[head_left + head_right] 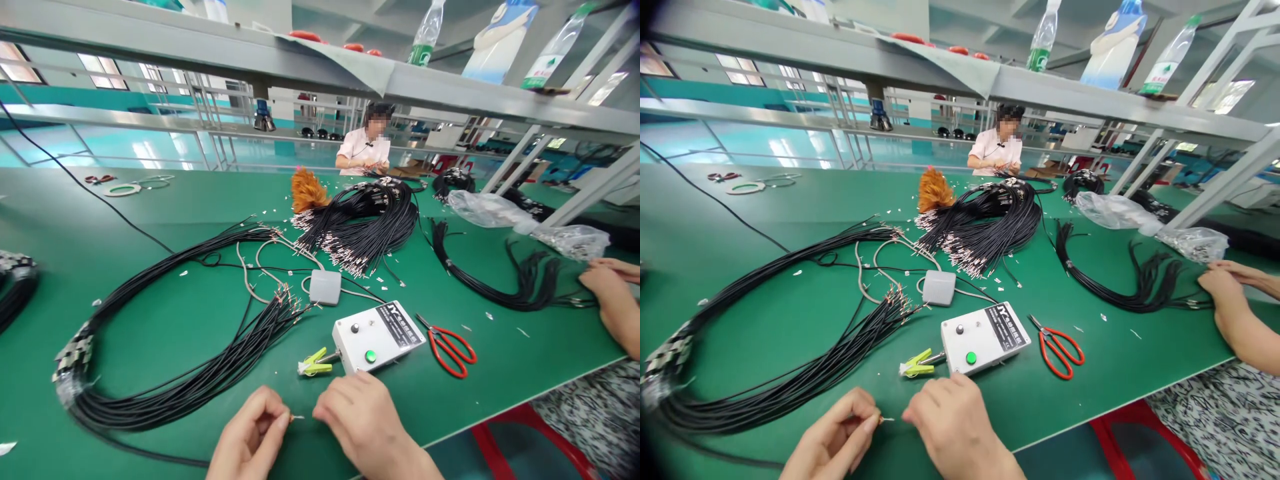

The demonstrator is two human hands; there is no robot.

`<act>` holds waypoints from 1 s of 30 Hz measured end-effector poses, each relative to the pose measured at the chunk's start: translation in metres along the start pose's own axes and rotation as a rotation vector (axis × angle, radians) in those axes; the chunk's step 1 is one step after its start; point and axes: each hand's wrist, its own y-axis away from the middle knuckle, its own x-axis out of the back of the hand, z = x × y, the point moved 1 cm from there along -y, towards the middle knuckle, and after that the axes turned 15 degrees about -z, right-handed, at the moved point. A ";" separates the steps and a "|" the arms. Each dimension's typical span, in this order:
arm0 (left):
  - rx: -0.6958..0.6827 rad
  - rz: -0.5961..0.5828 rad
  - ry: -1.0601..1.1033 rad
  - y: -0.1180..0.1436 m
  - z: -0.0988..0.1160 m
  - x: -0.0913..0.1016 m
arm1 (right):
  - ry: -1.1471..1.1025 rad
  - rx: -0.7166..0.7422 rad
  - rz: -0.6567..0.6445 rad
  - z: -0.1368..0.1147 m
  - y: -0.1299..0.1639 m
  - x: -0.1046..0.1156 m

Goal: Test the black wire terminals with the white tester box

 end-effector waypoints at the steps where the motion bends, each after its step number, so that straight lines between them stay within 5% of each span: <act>1: 0.015 0.021 0.037 -0.002 -0.001 0.000 | -0.009 -0.054 0.019 0.000 0.002 0.003; 5: 0.057 0.005 0.082 -0.008 0.000 0.000 | 0.001 -0.142 0.005 -0.009 0.000 0.005; 11: -0.002 -0.008 -0.107 -0.013 0.006 -0.002 | 0.144 -0.069 -0.123 -0.021 -0.016 -0.018; 19: 0.064 -0.007 -0.087 -0.016 0.008 0.000 | 0.112 -0.159 -0.085 -0.002 0.000 0.011; 26: 0.113 -0.030 -0.001 -0.017 0.015 -0.003 | 0.158 -0.076 -0.157 -0.019 -0.012 -0.010; 30: 0.075 0.027 -0.055 -0.021 0.018 -0.002 | 0.204 -0.042 -0.208 -0.002 -0.016 0.003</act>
